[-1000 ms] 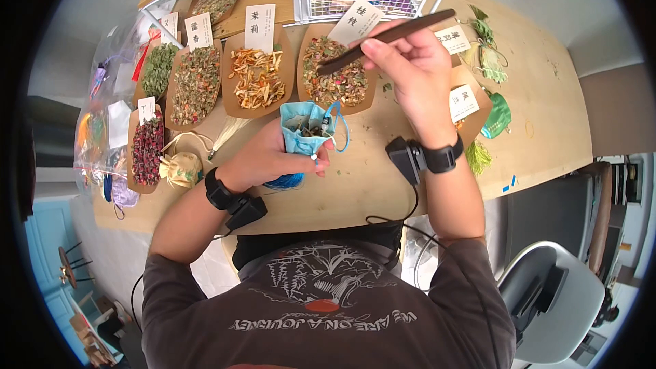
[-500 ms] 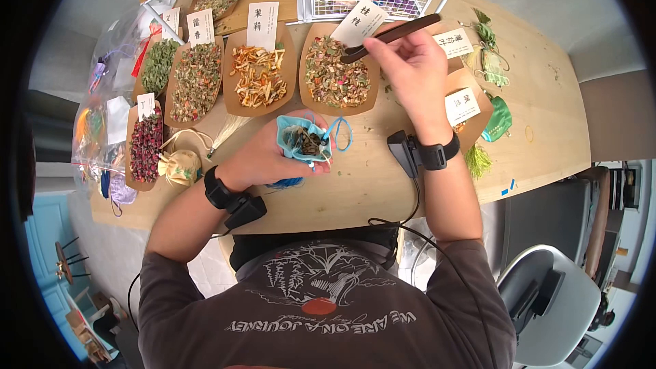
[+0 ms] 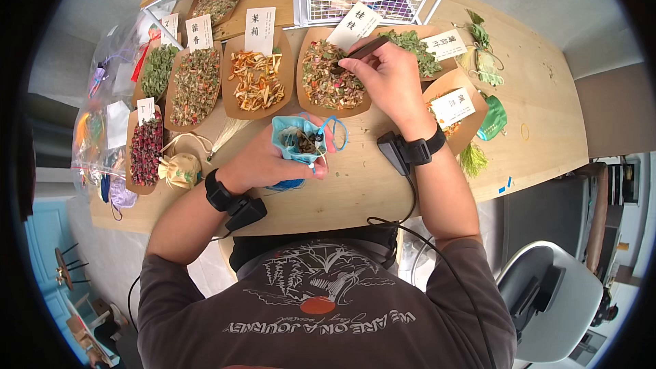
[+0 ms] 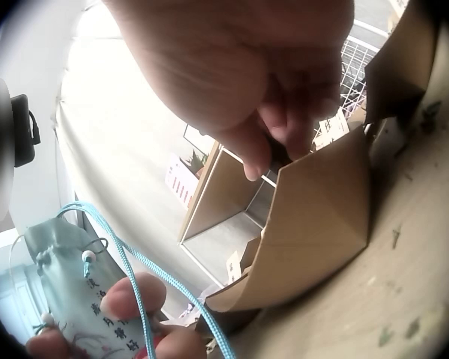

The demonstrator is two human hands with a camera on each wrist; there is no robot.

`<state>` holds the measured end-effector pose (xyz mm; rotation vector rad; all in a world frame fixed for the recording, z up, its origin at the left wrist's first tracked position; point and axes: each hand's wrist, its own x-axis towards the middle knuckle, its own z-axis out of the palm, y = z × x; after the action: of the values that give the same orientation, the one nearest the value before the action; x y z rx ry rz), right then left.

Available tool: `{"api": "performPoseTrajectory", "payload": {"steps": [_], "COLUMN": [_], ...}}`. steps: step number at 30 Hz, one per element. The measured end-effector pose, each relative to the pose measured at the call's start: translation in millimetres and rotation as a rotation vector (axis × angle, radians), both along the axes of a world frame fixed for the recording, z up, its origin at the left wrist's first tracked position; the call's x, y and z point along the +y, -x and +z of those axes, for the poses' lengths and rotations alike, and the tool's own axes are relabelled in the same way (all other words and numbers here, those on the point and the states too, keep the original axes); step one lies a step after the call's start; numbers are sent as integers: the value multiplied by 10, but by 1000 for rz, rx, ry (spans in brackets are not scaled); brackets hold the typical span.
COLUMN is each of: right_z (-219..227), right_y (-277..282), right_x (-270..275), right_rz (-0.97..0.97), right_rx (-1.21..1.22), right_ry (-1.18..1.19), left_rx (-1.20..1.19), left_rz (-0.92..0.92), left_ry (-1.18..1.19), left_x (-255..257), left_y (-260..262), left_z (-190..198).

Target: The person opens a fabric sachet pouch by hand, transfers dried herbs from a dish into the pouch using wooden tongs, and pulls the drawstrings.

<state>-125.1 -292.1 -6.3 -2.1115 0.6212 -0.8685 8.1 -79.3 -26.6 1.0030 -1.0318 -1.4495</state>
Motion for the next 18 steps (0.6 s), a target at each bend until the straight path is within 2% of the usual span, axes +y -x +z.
{"api": "performPoseTrajectory", "payload": {"steps": [10,16,18], "right_z": [59,193,298], "right_y": [29,110,150], "right_x": [27,-59,-40], "right_rz": [-58,-79,127], "right_rx": [53,-14,-392], "right_ry": [24,-91,-437], "left_rx": [55,175,142], "left_rz": [15,56,48], "left_ry": [-52,-32,-51], "left_x": [-11,-16,-11], "left_y": [18,1,-10], "left_z": [138,100,114]}}
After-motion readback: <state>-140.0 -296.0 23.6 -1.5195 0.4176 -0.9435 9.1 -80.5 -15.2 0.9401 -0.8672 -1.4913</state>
